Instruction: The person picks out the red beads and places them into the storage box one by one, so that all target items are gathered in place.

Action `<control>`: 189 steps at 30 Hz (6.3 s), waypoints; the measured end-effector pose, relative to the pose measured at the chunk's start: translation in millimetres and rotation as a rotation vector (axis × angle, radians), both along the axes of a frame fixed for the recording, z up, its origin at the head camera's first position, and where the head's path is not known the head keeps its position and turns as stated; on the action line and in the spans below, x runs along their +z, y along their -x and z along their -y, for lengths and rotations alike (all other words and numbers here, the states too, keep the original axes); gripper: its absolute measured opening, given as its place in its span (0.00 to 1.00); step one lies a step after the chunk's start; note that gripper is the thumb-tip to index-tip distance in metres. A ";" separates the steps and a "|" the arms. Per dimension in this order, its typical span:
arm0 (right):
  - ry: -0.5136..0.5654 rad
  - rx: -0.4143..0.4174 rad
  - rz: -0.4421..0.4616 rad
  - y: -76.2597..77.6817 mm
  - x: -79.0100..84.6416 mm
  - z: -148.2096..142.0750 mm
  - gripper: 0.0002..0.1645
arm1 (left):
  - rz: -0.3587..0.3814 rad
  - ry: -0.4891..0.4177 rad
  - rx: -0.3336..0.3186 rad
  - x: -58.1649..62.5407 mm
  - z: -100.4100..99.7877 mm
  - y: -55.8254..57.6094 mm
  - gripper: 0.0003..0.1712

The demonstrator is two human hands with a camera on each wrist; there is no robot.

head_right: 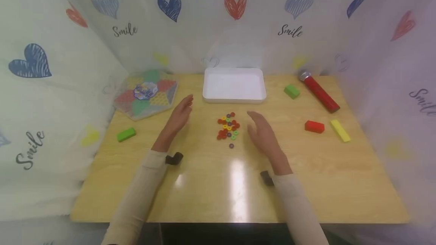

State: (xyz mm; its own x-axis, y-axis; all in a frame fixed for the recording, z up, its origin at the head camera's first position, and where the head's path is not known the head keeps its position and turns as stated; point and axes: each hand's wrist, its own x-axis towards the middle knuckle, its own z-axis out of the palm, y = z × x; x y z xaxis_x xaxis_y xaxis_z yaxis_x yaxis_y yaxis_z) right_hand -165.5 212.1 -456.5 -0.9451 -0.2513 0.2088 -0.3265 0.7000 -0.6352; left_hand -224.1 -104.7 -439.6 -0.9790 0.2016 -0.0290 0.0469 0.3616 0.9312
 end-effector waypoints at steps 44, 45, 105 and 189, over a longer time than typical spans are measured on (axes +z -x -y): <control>-0.065 0.016 0.154 30.6 -39.5 23.2 0.12 | 0.176 -0.431 0.175 -52.8 -37.9 97.1 0.29; -0.067 0.020 0.154 30.9 -38.3 23.5 0.12 | 0.176 -0.433 0.174 -53.3 -37.9 97.9 0.29; -0.239 0.243 0.269 262.9 32.2 100.9 0.22 | 0.174 -0.526 0.109 -70.6 -32.4 98.1 0.29; -0.354 0.364 0.283 302.0 9.7 71.2 0.15 | 0.187 -0.543 0.148 -77.4 -34.8 108.5 0.29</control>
State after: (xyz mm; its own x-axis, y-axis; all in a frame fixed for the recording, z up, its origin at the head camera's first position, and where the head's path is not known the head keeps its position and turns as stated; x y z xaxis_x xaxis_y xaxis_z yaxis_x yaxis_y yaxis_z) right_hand -467.5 140.9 -446.8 -0.7913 -0.5794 -0.1950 -0.4377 0.7597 -0.4809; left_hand -332.5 -69.8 -517.0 -0.9861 0.0978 -0.1346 -0.1505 -0.1786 0.9723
